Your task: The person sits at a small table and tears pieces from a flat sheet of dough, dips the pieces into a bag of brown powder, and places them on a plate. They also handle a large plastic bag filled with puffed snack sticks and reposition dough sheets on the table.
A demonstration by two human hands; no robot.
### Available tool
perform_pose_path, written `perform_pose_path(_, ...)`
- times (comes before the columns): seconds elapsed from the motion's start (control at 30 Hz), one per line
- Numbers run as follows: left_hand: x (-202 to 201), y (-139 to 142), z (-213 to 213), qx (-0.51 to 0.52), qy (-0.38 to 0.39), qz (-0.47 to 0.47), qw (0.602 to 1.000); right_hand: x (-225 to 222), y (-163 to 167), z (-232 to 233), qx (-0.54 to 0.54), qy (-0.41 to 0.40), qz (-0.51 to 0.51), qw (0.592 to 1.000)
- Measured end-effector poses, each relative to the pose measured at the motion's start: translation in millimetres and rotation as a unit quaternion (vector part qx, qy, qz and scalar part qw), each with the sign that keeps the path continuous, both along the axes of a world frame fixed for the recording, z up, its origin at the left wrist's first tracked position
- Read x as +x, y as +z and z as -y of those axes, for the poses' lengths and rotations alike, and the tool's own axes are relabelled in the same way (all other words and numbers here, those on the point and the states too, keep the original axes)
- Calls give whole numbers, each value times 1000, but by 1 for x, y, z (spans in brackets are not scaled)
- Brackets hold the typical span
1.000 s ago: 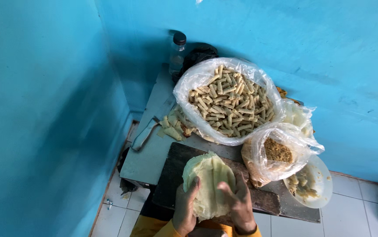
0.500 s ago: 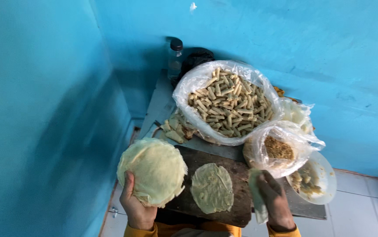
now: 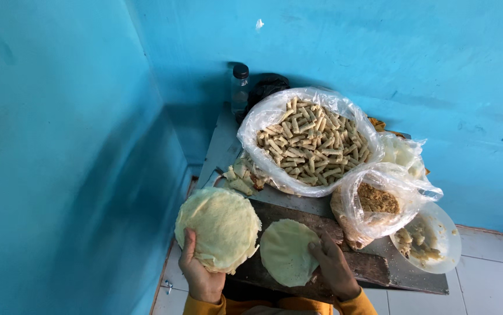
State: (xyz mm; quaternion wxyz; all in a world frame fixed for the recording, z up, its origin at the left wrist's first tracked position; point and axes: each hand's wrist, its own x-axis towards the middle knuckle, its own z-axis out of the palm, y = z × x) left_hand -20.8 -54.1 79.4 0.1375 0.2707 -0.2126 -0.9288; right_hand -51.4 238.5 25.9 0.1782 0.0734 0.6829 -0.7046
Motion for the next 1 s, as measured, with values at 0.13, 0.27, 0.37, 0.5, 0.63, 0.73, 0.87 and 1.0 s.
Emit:
perform_pose_path(0.13, -3, -3, -7, 12, -18, 5, 1000, 2, -12, -5, 75, -11, -29, 997)
perform_pose_path(0.27, -5, -4, -9, 23, -31, 25, 999, 0, -18, -5, 126, -5, -130, 983)
perform_pose_path(0.37, -4, -8, -11, 26, -42, 31, 998, 4, -12, -4, 194, -4, -221, 956)
perform_pose_path(0.5, -5, -19, -13, 16, -47, 55, 997, 10, 9, -1, 188, -18, -131, 973)
perform_pose_path(0.63, -1, -33, -17, 34, -60, 70, 995, 14, 30, -8, 346, 28, -10, 938)
perform_pose_path(0.73, 0, -42, -15, 47, -125, 20, 991, 9, 26, -11, 429, 11, -121, 895)
perform_pose_path(0.87, -16, -58, -27, 72, -134, 35, 988, -8, 8, -13, 372, -10, -190, 909)
perform_pose_path(1.0, -22, -64, -40, 90, -149, 34, 984, -15, 9, -9, 365, -24, -239, 900)
